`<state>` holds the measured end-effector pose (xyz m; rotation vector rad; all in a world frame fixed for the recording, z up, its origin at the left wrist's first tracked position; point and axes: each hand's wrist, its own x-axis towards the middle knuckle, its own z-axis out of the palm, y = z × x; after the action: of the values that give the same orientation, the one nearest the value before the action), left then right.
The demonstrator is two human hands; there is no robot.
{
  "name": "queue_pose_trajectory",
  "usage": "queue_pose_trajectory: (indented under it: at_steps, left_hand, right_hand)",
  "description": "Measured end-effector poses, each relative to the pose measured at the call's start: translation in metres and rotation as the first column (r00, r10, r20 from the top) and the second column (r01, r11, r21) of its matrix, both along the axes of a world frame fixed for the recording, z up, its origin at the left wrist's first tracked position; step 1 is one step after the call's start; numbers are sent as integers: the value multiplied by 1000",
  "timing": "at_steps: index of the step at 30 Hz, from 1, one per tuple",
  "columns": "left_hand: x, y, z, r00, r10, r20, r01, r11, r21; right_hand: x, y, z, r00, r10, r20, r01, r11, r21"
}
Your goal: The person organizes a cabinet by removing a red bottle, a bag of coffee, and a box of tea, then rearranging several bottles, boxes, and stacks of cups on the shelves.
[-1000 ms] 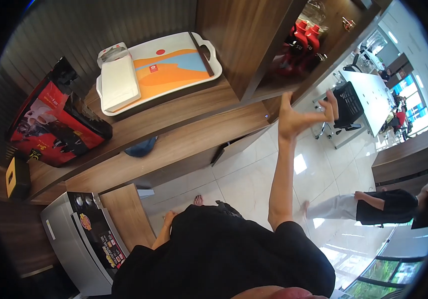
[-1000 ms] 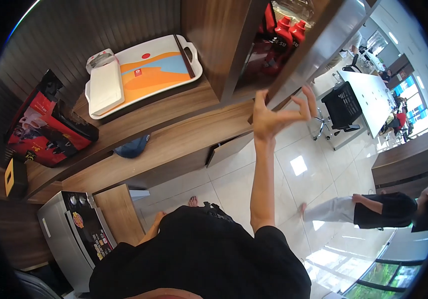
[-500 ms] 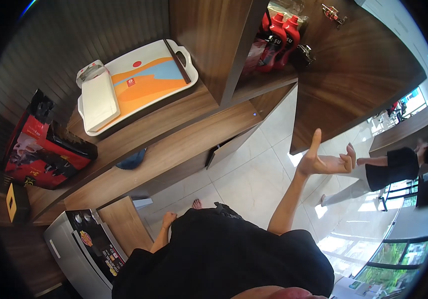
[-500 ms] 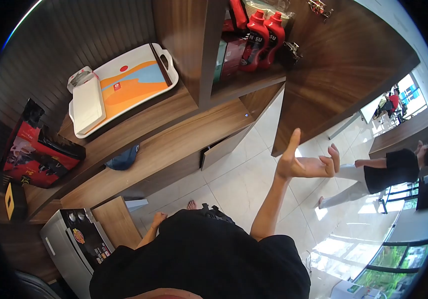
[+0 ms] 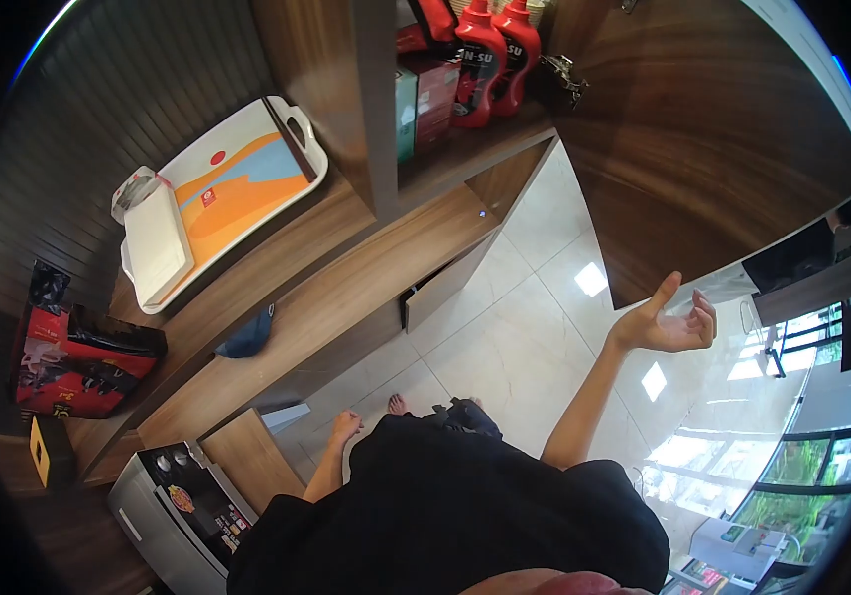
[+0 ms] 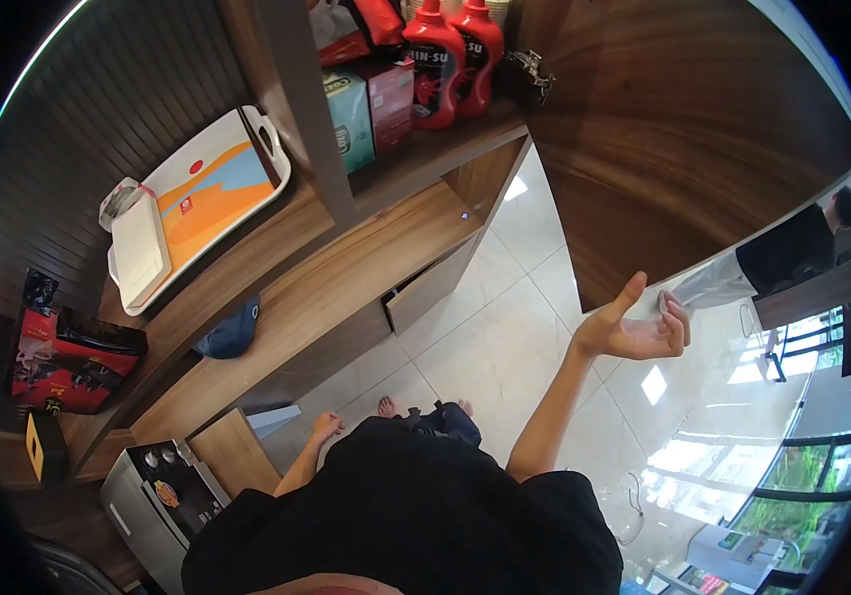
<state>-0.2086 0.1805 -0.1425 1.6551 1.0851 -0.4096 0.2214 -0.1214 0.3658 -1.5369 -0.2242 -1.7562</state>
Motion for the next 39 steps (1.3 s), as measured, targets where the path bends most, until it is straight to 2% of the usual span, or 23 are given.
queue_pose_trajectory:
  at_steps: [6,8,10,14,15,16,17,18,21,23,25,27,30,31,34,35,36,38,39]
  left_hand:
    - [6,-37,25,995,20,-94,-16,999,41]
    - [7,-51,8,991,-4,-131,10,999,44]
    - [20,-73,13,988,40,-148,-34,999,37]
    - [51,-122,10,993,40,-113,-34,998,56]
    - [61,-129,-6,988,-14,-154,25,997,70]
    - [78,-139,0,979,-67,-193,83,994,76]
    - [95,-152,6,956,-50,-291,79,993,90]
    - [121,-168,34,923,-31,-384,76,992,101]
    - [153,-201,24,892,-207,-403,322,915,242]
    - [152,-217,-56,917,-158,-367,354,750,559]
    - [158,-225,-62,917,-235,-321,380,756,533]
    - [174,-212,7,896,-397,-198,428,890,154]
    - [183,-211,73,927,-332,175,340,941,-11]
    - [194,-209,121,963,-212,167,240,955,-173]
    - [200,-202,148,993,-70,91,79,993,-92]
    - [203,-200,160,995,-87,42,84,995,59]
    - [203,-202,151,993,-119,-6,117,968,222]
    - [206,-204,127,979,-169,-112,202,831,518]
    - [213,-204,136,992,-121,-37,122,842,526]
  right_hand:
    - [40,-38,-15,1000,9,-22,-8,997,72]
    - [50,-51,-16,1000,-25,-17,25,1000,-15]
    - [59,-63,-16,1000,-11,-7,10,996,-86]
    - [78,-81,-22,992,116,44,-106,977,-182]
    - [83,-84,-26,986,159,53,-147,972,-184]
    - [90,-89,-32,979,199,37,-188,964,-189]
    - [96,-94,-42,971,236,22,-227,954,-195]
    - [102,-100,-47,962,273,8,-266,943,-201]
    - [114,-110,-48,948,317,-8,-309,917,-251]
    - [120,-116,-47,937,349,-34,-345,902,-258]
    - [123,-119,-48,905,414,-99,-425,887,-182]
    - [124,-119,-50,880,453,-144,-470,874,-126]
    - [127,-117,-57,835,528,-158,-546,831,-109]
    - [125,-114,-54,852,493,-173,-517,846,-134]
    - [129,-104,-60,823,549,-146,-566,813,-138]
    - [128,-98,-62,796,581,-170,-603,784,-144]
    - [126,-90,-63,769,609,-193,-637,756,-150]
    - [121,-69,-65,686,684,-248,-724,676,-137]
    - [122,-57,-68,660,690,-297,-748,638,-180]
